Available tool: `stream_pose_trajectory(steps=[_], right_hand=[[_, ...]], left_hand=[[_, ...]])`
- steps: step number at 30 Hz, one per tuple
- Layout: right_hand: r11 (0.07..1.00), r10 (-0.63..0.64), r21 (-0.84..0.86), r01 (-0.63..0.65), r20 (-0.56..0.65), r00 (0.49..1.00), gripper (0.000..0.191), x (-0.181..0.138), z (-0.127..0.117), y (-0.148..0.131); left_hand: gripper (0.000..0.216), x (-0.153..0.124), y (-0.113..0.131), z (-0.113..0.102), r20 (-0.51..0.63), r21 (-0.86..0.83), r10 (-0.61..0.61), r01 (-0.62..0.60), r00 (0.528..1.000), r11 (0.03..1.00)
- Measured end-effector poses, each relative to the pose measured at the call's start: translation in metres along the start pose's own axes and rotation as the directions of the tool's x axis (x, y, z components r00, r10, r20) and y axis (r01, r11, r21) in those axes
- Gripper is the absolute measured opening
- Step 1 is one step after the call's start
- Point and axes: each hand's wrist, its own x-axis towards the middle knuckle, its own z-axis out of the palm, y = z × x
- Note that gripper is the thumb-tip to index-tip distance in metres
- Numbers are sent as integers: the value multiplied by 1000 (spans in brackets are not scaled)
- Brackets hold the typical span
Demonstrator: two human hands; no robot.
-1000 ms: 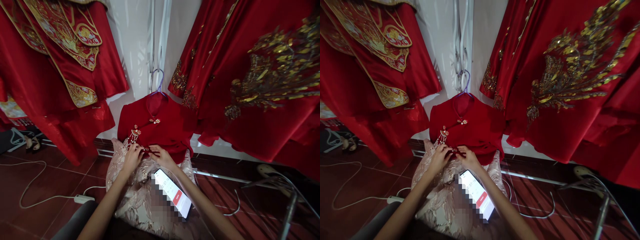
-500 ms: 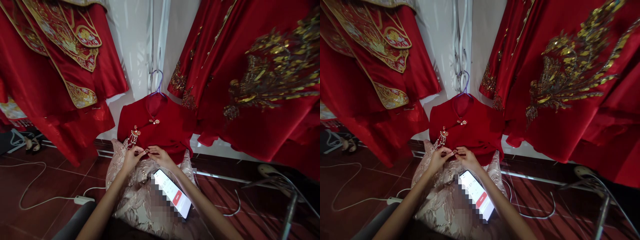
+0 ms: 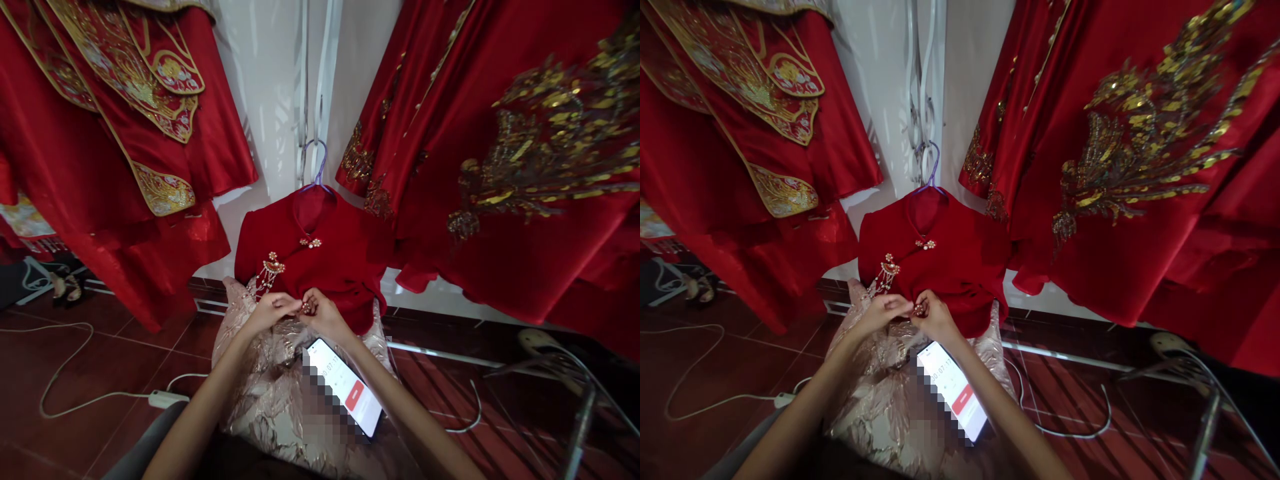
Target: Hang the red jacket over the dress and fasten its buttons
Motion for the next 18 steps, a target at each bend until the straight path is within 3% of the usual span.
stream_pose_trajectory(steps=[3,5,10,16,18], right_hand=[[1000,9,13,-9,-26,1000,21,1,-8,-11],[999,-14,49,14,4,1000,21,3,-13,-15],[994,-27,109,24,25,999,21,4,-16,-16],[995,-14,95,11,28,1000,21,4,-10,-13],[995,-26,96,23,30,999,22,3,-11,-13]], left_hand=[[36,19,10,-9,-221,-207,-51,5,974,978],[38,30,16,-14,-300,-321,-61,-41,952,946],[32,42,25,-17,-291,-390,-7,-112,957,914],[27,47,21,-10,-431,-363,-64,-108,900,925],[27,49,22,-7,-413,-358,-81,-80,907,930]])
